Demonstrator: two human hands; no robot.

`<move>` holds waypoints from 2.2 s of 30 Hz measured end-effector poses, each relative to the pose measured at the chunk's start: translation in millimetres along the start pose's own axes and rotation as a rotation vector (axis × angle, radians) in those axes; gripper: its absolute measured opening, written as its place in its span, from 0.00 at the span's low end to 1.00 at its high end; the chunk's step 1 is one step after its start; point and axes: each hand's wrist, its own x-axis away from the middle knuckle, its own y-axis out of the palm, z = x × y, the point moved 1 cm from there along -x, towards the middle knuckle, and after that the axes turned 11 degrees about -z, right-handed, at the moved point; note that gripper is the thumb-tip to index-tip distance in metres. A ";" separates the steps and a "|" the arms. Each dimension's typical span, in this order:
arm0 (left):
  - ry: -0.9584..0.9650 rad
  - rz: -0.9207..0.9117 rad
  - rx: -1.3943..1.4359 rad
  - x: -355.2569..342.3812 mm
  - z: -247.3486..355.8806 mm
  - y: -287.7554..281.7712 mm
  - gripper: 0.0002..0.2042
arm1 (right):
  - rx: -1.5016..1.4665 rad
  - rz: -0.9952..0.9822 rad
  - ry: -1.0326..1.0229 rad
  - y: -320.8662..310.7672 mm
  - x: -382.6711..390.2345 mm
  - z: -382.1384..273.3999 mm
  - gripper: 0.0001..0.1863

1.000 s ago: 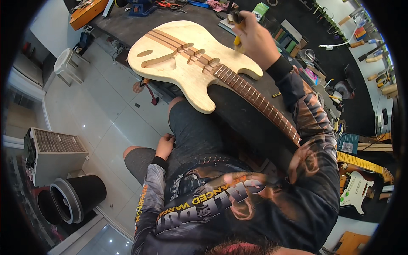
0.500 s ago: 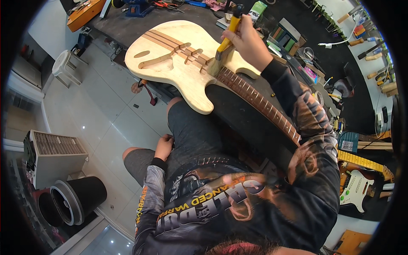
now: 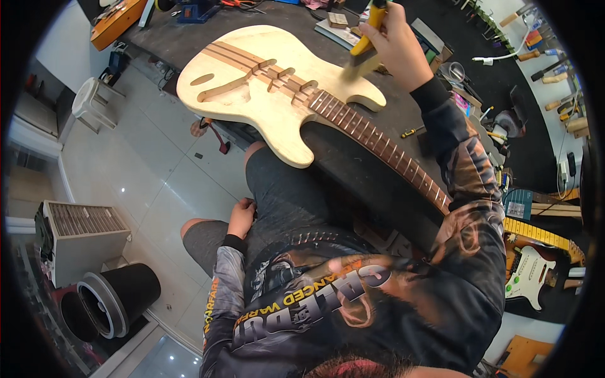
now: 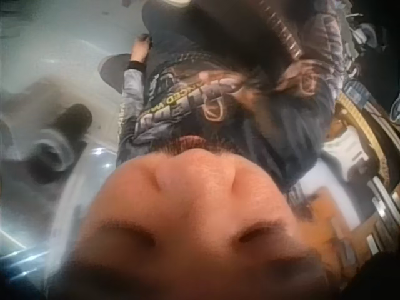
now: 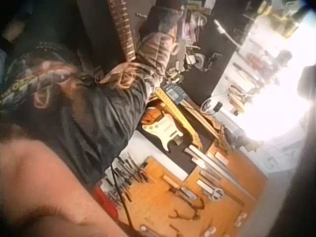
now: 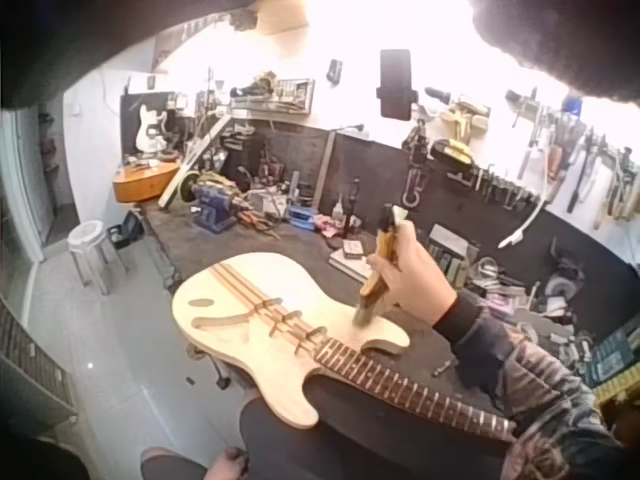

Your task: The person holds a wooden guitar body, turning it over to check the front, back, and sides by hand and by pointing at specific areas.

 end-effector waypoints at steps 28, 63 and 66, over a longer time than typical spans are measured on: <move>0.024 -0.018 -0.030 -6.3 -3.2 2.7 0.09 | 0.214 0.144 -0.218 -11.7 54.3 52.5 0.27; -0.121 -0.200 -0.958 -17.5 -39.0 -48.8 0.09 | -0.534 -0.134 -0.185 131.9 206.5 -9.3 0.08; -0.188 -0.587 -0.638 8.3 126.8 -23.4 0.13 | -0.521 -0.176 -0.124 120.1 215.1 3.8 0.07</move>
